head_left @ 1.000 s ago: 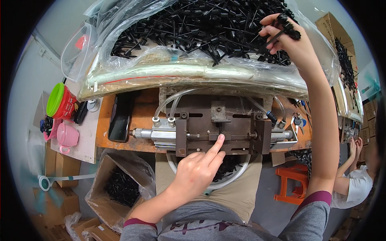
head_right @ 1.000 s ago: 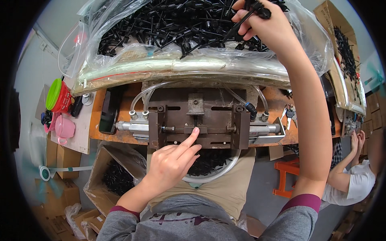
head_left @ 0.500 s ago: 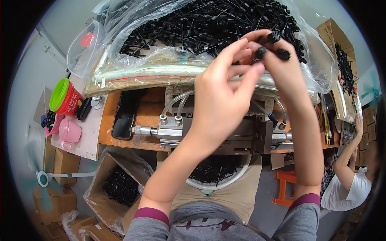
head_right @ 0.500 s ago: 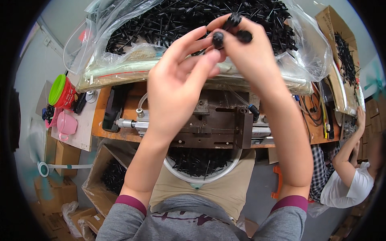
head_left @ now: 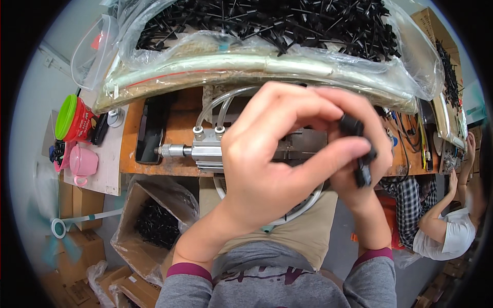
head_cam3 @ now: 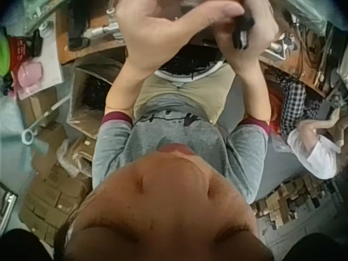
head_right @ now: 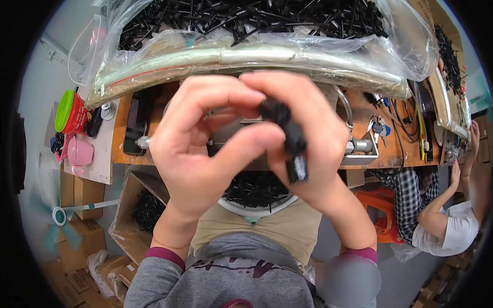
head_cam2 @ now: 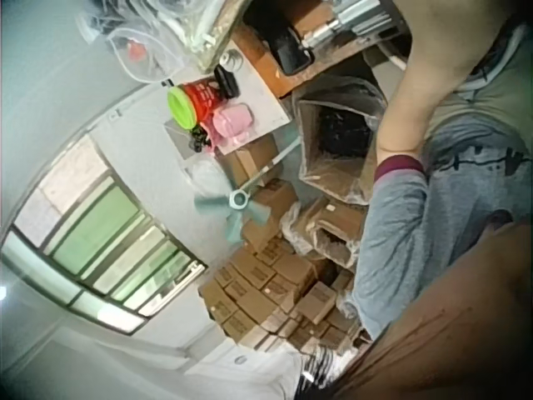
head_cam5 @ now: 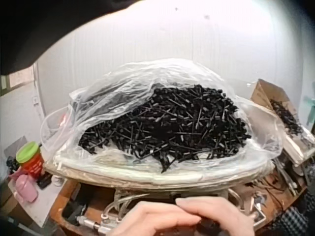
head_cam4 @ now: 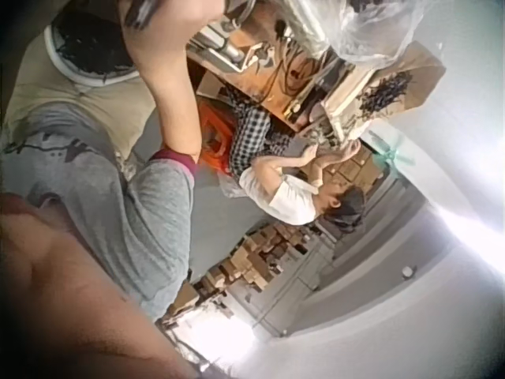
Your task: Assemble small black plastic components using a workbench-mounted pneumatic jig.
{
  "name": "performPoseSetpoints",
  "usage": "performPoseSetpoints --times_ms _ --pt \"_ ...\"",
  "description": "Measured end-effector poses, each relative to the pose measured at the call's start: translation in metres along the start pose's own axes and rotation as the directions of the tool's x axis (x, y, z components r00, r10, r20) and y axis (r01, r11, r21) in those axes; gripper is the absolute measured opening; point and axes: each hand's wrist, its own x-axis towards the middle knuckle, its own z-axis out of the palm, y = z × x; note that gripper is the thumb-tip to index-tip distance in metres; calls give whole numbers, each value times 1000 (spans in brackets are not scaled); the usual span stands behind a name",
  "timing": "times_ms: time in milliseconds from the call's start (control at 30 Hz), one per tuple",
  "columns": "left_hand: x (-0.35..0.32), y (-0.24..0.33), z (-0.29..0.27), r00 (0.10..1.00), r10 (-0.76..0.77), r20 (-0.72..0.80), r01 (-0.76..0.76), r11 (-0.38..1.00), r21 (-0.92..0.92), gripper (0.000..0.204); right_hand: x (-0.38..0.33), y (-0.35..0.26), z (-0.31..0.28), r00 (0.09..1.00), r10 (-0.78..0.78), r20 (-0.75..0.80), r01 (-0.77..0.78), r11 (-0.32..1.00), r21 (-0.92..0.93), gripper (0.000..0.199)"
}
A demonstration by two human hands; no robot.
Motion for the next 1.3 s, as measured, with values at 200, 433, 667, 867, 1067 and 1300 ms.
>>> performPoseSetpoints --times_ms 200,433,667,867,1067,1300 --pt "-41 0 -10 992 -68 105 66 998 21 38 -43 -8 9 998 -37 60 34 998 56 37" --pt "-89 2 -23 937 -113 330 -63 875 480 33 -69 -21 -5 854 515 -76 -426 776 465 22" --pt "-99 -18 -12 907 -99 409 -218 720 658 28 -74 -27 -20 792 610 -20 -538 714 449 16" --pt "-86 -18 -10 898 -122 422 -229 691 685 27 -72 -32 -25 648 762 13 -668 560 490 17" --pt "-84 -13 -14 872 -209 442 -190 688 700 32 -71 -33 -24 548 833 80 -744 442 501 17" --pt "-85 7 -18 935 -27 354 -66 967 248 36 -69 -40 -17 521 799 301 -779 300 551 21"
